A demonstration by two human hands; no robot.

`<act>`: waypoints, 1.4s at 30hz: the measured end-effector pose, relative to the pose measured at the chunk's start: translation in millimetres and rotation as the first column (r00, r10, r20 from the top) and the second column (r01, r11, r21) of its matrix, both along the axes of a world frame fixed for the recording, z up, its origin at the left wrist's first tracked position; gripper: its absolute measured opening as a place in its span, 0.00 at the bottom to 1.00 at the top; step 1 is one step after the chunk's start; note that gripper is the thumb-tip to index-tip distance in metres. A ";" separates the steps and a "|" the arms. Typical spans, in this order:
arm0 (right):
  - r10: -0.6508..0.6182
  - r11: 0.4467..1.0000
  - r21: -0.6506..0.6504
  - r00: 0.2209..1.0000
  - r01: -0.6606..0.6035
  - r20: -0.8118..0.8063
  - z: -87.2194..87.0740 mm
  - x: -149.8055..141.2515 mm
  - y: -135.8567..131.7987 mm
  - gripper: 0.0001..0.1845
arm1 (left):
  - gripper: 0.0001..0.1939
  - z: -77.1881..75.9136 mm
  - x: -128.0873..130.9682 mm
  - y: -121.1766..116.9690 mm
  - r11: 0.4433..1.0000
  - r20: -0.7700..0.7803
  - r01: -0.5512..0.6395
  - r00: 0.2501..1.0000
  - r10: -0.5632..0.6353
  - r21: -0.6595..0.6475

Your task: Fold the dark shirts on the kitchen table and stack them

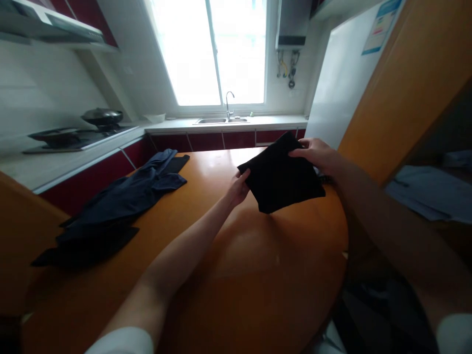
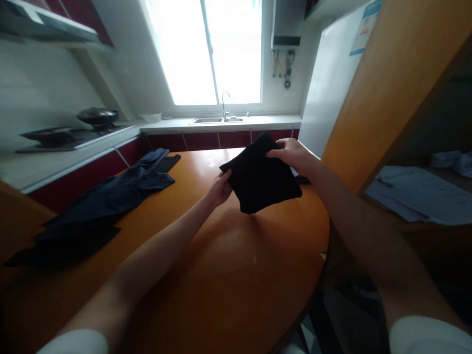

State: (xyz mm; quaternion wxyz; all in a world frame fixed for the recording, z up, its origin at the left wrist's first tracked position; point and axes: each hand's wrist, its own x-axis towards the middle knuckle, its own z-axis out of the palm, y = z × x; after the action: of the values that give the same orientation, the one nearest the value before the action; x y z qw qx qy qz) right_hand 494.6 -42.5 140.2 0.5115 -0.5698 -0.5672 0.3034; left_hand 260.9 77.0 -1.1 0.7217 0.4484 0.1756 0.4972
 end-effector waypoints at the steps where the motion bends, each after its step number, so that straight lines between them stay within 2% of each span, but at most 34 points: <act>1: -0.022 1.000 -0.001 0.999 0.022 -0.035 -3.6 17.0 -2.2 0.16 | 0.21 3.8 12.8 1.0 0.999 -0.012 -0.019 1.000 0.019 0.037; 5: -0.112 0.994 -0.001 0.981 0.113 -0.157 -17.5 83.0 -3.3 0.19 | 0.17 26.3 64.1 10.8 0.980 -0.130 -0.040 0.989 0.066 0.195; 8: -0.130 0.983 0.100 0.969 0.154 -0.212 -25.3 121.5 4.1 0.21 | 0.11 48.2 102.3 25.5 0.930 -0.139 -0.072 0.982 0.130 0.359; 11: -0.136 0.956 0.226 0.965 0.187 -0.225 -36.2 141.1 12.5 0.22 | 0.10 66.8 131.2 41.9 0.838 -0.083 -0.165 0.967 0.242 0.520; 13: -0.144 0.941 0.266 0.959 0.209 -0.243 -47.5 143.0 15.8 0.23 | 0.10 73.3 140.1 51.5 0.806 -0.079 -0.180 0.960 0.270 0.564; 17: -0.148 0.941 0.253 0.947 0.223 -0.284 -73.4 134.0 19.4 0.23 | 0.07 71.4 136.2 63.5 0.842 -0.182 -0.122 0.950 0.252 0.525; 20: -0.167 0.949 0.213 0.944 0.232 -0.286 -82.2 132.9 26.1 0.21 | 0.06 67.9 129.8 66.1 0.891 -0.263 -0.084 0.940 0.219 0.445; 23: -0.173 0.951 0.197 0.937 0.239 -0.303 -76.2 144.9 37.3 0.19 | 0.06 71.8 134.3 68.0 0.902 -0.267 -0.076 0.941 0.205 0.425; 25: -0.168 0.942 0.234 0.941 0.241 -0.293 -66.4 157.5 44.7 0.19 | 0.07 78.9 144.4 71.4 0.870 -0.218 -0.098 0.949 0.228 0.484; 29: -0.187 0.901 0.346 0.954 0.261 -0.233 -43.7 179.2 50.4 0.19 | 0.11 94.0 172.9 83.8 0.767 -0.091 -0.166 0.955 0.281 0.619; 30: -0.196 0.892 0.362 0.954 0.270 -0.227 -38.9 182.9 49.6 0.18 | 0.12 96.1 180.1 88.0 0.758 -0.070 -0.178 0.957 0.282 0.627; 32: -0.204 0.887 0.368 0.952 0.278 -0.229 -31.1 189.7 47.0 0.17 | 0.12 97.1 193.3 97.9 0.776 -0.047 -0.185 0.963 0.266 0.603; 35: -0.207 0.930 0.251 0.946 0.270 -0.250 -24.4 202.6 49.2 0.15 | 0.08 91.1 207.4 117.7 0.867 -0.075 -0.132 0.979 0.190 0.480; 38: -0.269 0.961 -0.012 0.920 0.277 -0.285 -27.3 215.2 69.0 0.11 | 0.07 76.2 214.7 139.2 0.957 -0.179 0.031 0.984 0.022 0.288; 40: -0.333 0.937 -0.208 0.894 0.279 -0.301 -37.0 217.0 90.2 0.09 | 0.07 60.2 218.1 149.4 0.987 -0.266 0.120 0.960 -0.087 0.109; 42: -0.386 0.884 -0.384 0.881 0.268 -0.273 -52.5 212.8 112.7 0.07 | 0.07 39.7 222.5 154.8 0.990 -0.354 0.129 0.925 -0.141 -0.058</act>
State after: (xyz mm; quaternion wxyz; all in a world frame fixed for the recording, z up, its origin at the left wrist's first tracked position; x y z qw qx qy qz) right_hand 707.4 70.3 87.7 0.5420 -0.6752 -0.3038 0.3974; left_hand 483.3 231.8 38.7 0.7177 0.5301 0.2808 0.3536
